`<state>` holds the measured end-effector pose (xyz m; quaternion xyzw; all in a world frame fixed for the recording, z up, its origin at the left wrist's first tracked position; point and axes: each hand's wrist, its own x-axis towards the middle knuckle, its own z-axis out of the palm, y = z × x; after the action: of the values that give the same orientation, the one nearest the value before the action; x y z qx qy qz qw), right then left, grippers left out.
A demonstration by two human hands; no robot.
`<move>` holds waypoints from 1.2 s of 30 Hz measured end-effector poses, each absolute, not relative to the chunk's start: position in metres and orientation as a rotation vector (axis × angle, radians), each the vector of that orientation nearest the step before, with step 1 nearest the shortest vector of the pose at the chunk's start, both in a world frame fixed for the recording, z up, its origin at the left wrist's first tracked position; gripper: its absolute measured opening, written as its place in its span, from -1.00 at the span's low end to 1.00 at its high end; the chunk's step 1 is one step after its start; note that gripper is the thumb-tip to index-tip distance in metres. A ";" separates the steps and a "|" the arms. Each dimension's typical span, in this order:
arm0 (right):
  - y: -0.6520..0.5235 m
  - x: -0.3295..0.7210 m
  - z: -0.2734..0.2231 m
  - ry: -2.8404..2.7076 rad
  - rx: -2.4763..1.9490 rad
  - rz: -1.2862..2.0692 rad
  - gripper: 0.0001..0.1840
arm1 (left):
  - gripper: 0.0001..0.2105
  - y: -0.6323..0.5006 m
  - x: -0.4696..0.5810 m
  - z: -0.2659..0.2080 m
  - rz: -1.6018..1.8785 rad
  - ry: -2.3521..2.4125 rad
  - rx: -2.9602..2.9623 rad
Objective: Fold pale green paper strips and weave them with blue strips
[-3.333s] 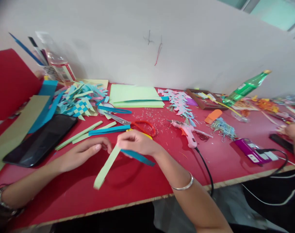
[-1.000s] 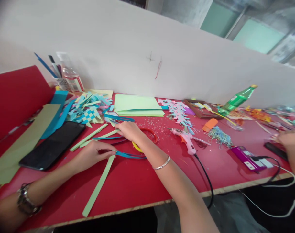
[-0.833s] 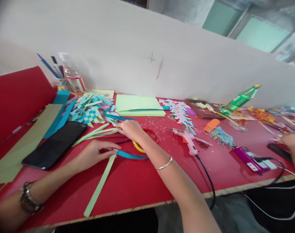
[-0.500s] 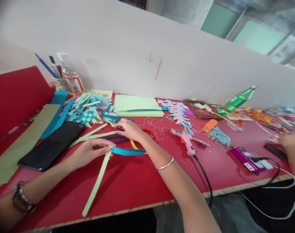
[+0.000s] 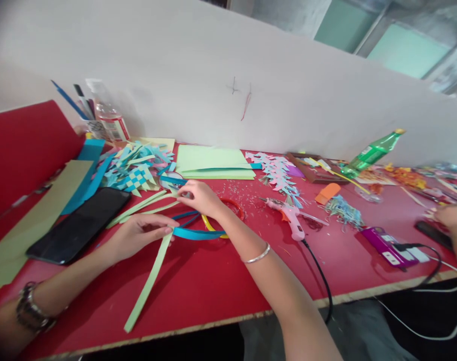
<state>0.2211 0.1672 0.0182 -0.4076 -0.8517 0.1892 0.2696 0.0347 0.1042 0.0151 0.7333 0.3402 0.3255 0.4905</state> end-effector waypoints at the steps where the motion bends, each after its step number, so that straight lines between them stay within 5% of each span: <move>1: 0.165 0.225 0.021 -2.202 -1.091 0.579 -0.84 | -0.82 0.104 0.034 0.016 0.805 0.825 1.800; 12: 0.119 0.283 0.036 -1.305 -0.852 1.215 -0.82 | -0.87 0.105 0.031 0.014 0.916 0.852 2.055; 20: 0.106 0.288 0.046 -1.200 -0.727 1.180 -0.70 | -0.87 0.104 0.027 0.015 1.108 0.770 2.547; 25: 0.095 0.281 0.054 -1.225 -0.735 0.925 -0.95 | -0.85 0.105 0.022 0.015 1.154 0.738 2.790; 36: 0.090 0.287 0.062 -1.235 -0.813 0.569 -0.89 | -0.84 0.104 0.022 0.014 1.148 0.686 2.823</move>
<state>0.2865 0.0900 0.0621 -0.3654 -0.5551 0.2558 0.7021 0.0223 0.1044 0.0140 0.9036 0.2197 0.3676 0.0087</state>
